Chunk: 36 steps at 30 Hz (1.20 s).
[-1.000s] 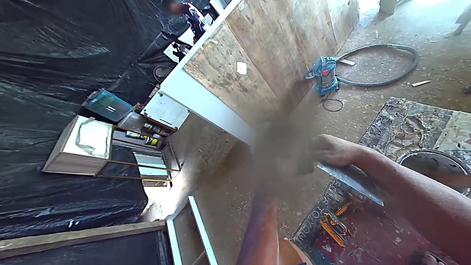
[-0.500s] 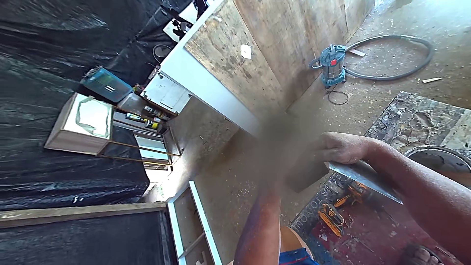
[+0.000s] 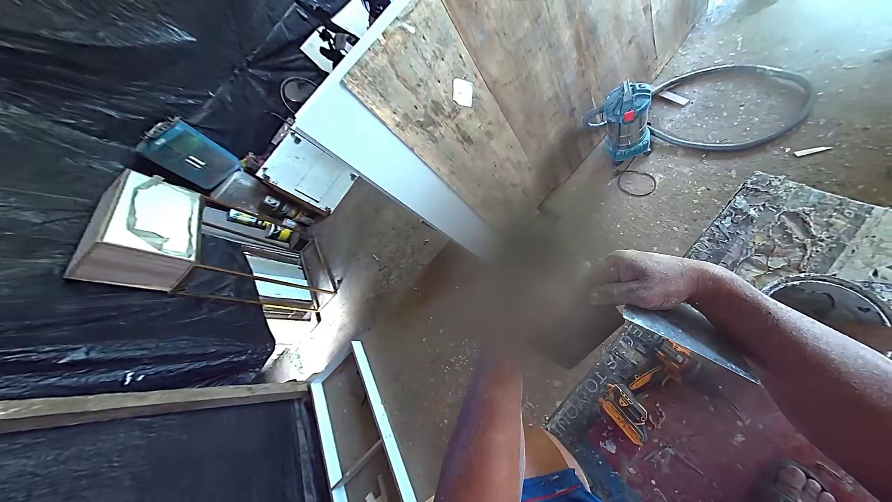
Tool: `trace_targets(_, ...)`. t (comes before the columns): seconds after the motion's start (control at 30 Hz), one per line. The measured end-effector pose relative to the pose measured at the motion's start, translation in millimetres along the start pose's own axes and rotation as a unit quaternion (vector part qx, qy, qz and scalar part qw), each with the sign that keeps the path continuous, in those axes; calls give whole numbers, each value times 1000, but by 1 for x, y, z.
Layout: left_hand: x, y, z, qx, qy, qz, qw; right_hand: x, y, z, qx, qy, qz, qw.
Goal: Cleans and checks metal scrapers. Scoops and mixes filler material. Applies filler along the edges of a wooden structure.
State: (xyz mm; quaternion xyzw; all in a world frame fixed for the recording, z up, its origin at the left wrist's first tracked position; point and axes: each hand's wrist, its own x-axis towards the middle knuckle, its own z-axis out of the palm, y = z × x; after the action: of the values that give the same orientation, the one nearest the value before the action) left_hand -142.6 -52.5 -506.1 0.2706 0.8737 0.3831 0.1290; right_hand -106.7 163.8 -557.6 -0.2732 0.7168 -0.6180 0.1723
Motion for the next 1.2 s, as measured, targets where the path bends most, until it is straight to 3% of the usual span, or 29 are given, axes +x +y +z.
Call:
trace_targets(0.37,-3,-4,-3,-227,-26,-61,972,0,4,-3,9,4,-14,1000)
trace_targets(0.6,0,-10,-1,-251,9,-75,965,-1,2,-5,-2,9,2,1000)
trace_targets(0.77,-6,9,-2,-78,180,-30,980,5,-3,-3,-101,153,84,980)
trace_targets(0.83,-9,18,-1,-80,139,-14,987,10,0,-6,-136,221,139,956)
trace_targets(0.93,-8,21,11,-132,55,-75,987,17,4,-4,-189,306,173,917)
trace_targets(1.2,-2,15,27,-131,96,-64,985,23,-33,9,-271,365,262,851)
